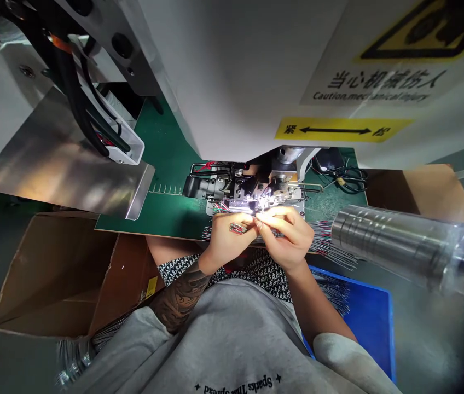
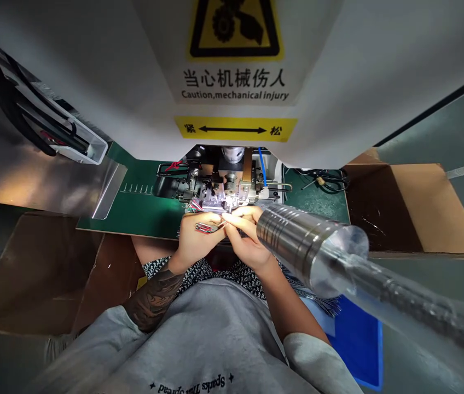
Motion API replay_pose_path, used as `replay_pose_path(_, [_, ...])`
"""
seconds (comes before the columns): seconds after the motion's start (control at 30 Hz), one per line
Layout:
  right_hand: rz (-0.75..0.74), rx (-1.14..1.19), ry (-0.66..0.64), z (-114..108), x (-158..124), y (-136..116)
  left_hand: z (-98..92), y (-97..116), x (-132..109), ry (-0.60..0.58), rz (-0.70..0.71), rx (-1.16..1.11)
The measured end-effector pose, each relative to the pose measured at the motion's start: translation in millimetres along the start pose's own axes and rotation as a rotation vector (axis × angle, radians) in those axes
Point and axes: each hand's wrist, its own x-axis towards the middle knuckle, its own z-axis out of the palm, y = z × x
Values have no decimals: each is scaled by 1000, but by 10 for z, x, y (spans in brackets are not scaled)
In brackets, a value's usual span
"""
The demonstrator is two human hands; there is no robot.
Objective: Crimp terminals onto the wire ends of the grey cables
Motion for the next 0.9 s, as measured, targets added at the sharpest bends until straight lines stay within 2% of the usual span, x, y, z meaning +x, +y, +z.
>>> replay_pose_path(0.2, [-9, 40, -7, 40, -71, -86, -84, -81, -118, 14, 119, 36])
replay_pose_path(0.27, [51, 74, 49, 71, -125, -91, -107, -82, -178, -3, 110, 52])
replay_pose_path(0.4, [279, 255, 247, 140, -227, -46, -105, -56, -280, 9, 91, 91])
replay_pose_path(0.5, [349, 364, 337, 169, -262, -13, -56, -55, -331, 82, 100, 123])
replay_pose_path(0.6, [398, 420, 363, 184, -301, -18, 26, -94, -382, 176, 80, 127])
replay_pose_path(0.73, [455, 427, 293, 203, -377, -78, 136, -196, -471, 279, -34, -31])
replay_pose_path(0.83, [471, 412, 151, 189, -362, -120, 164, -245, -505, 262, -133, -115])
replay_pose_path(0.9, [485, 377, 75, 155, -296, -134, 157, -241, -489, 243, -144, -109])
